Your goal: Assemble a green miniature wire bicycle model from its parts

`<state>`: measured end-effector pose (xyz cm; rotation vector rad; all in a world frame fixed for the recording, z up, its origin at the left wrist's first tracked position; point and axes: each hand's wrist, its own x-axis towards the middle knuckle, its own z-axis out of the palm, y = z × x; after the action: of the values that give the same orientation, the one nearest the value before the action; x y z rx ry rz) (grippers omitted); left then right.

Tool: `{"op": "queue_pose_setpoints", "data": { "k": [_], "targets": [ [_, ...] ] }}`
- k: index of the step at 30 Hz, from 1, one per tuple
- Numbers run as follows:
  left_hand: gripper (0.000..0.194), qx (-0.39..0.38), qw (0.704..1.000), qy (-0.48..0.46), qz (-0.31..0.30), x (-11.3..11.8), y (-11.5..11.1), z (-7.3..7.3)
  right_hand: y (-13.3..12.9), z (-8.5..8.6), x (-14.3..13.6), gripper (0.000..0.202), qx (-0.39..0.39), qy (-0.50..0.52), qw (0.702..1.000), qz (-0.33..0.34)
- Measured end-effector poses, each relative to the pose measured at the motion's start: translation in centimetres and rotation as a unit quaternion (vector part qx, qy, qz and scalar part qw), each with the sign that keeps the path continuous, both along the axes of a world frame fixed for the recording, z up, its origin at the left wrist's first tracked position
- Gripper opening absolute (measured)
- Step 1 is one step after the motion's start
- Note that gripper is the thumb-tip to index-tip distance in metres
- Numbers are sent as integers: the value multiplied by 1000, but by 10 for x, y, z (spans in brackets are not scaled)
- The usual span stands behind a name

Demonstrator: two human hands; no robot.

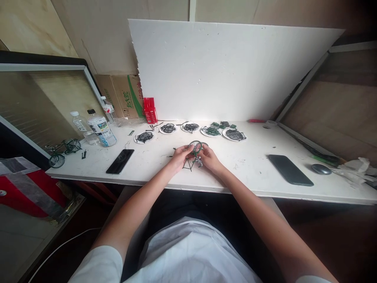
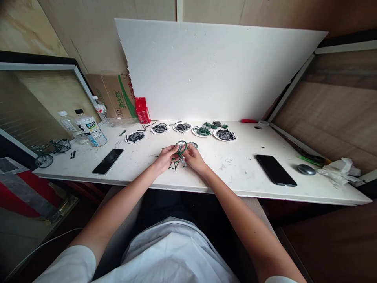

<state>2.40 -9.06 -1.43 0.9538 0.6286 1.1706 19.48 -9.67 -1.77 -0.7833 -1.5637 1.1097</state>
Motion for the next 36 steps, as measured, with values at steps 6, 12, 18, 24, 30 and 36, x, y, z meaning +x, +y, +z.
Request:
{"op": "queue_pose_setpoints", "data": {
  "k": [6,12,18,24,30,36],
  "targets": [
    [50,-3,1000,9,-12,0,-4,4,3,-3,3,48,4,-21,1000,-9],
    [50,15,1000,4,25,1,-2,5,0,-1,0,42,7,-15,1000,-7],
    [49,19,1000,3,17,2,-3,5,-2,2,-2,37,61,-18,998,-14],
    [48,16,1000,11,4,2,-6,9,-2,2,0,44,64,-38,997,-24],
    [44,14,1000,16,6,1,-4,6,-3,2,0,49,31,-35,999,-14],
    [44,25,999,25,9,-1,2,-1,-5,3,-1,40,0,1,1000,-10]
  ]
}}
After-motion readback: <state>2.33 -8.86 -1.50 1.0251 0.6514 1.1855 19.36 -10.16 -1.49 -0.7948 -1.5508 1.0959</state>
